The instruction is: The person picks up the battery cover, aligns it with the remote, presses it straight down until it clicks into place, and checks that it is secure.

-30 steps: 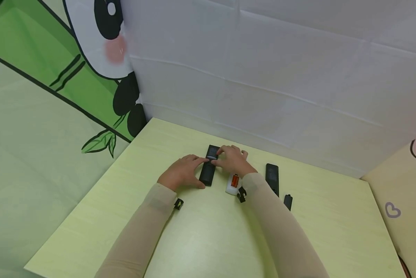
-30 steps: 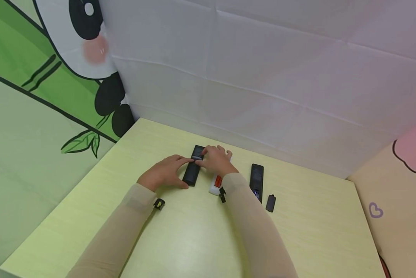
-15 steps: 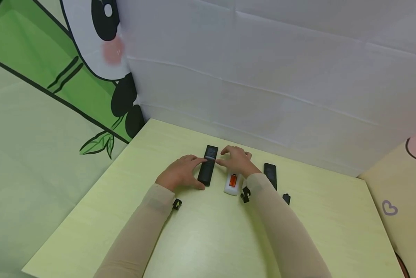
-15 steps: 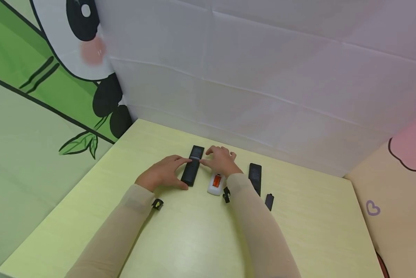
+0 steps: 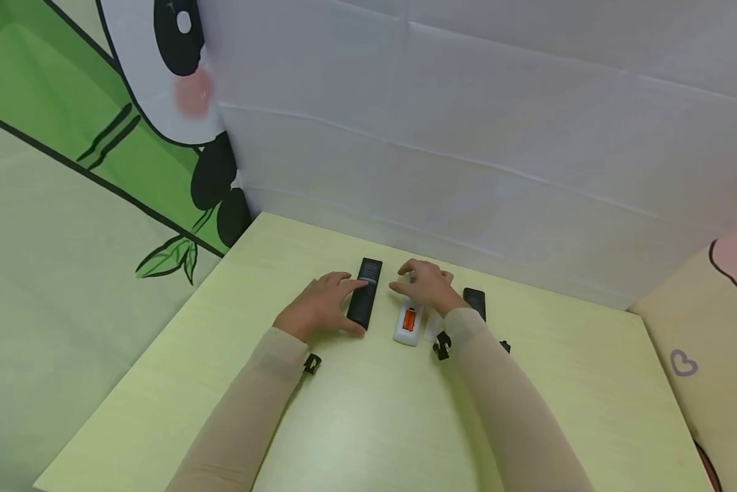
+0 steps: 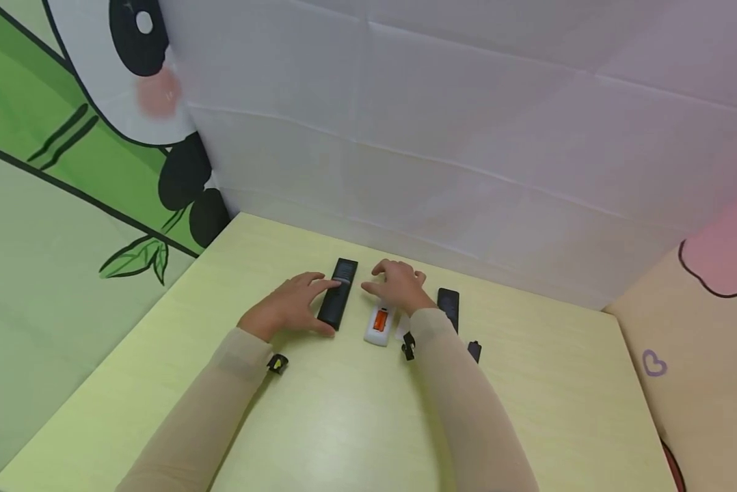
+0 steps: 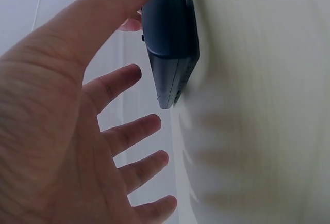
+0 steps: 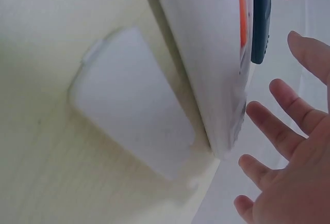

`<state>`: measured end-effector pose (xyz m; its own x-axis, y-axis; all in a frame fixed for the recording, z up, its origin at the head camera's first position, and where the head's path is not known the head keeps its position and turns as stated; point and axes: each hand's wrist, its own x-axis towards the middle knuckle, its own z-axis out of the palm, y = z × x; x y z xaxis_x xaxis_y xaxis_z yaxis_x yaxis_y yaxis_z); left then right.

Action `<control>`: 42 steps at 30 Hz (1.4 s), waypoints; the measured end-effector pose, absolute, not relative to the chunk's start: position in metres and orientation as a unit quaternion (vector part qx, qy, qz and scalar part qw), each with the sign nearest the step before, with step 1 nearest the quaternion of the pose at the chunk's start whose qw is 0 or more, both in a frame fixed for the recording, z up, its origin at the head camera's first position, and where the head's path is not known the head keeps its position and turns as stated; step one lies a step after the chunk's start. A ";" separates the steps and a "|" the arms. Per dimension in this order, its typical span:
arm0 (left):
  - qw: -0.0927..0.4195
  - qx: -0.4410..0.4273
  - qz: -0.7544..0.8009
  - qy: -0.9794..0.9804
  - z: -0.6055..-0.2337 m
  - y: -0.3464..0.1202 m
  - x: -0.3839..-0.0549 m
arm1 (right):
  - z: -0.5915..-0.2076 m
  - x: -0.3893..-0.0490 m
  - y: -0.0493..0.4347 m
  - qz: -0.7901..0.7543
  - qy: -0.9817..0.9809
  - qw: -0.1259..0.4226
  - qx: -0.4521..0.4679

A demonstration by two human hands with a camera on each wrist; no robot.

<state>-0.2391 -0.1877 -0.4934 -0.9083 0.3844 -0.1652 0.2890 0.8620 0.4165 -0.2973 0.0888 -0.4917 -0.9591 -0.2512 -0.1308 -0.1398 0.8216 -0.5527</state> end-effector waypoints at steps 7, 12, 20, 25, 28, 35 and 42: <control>0.112 0.188 0.184 0.958 -0.493 -0.183 -0.238 | -0.492 -0.297 0.104 -0.285 0.949 0.091 -0.104; 0.106 0.195 0.188 0.957 -0.494 -0.178 -0.239 | -0.489 -0.293 0.120 -0.290 0.946 0.085 -0.113; 0.107 0.218 0.179 0.953 -0.493 -0.162 -0.244 | -0.488 -0.281 0.150 -0.263 0.954 0.072 -0.122; 0.112 0.228 0.177 0.951 -0.494 -0.151 -0.242 | -0.492 -0.277 0.155 -0.232 0.961 0.088 -0.120; 0.108 0.234 0.177 0.950 -0.495 -0.143 -0.242 | -0.493 -0.274 0.156 -0.217 0.964 0.100 -0.120; 0.106 0.246 0.168 0.949 -0.501 -0.125 -0.245 | -0.497 -0.264 0.161 -0.205 0.966 0.110 -0.110; 0.109 0.248 0.152 0.950 -0.515 -0.123 -0.247 | -0.504 -0.256 0.162 -0.200 0.968 0.122 -0.096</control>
<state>-0.2469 -0.1226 -0.5145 -0.8532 0.5044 -0.1325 0.4378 0.8308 0.3436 -0.2559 0.1617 -0.5041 -0.9519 -0.2339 -0.1979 -0.1364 0.9020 -0.4097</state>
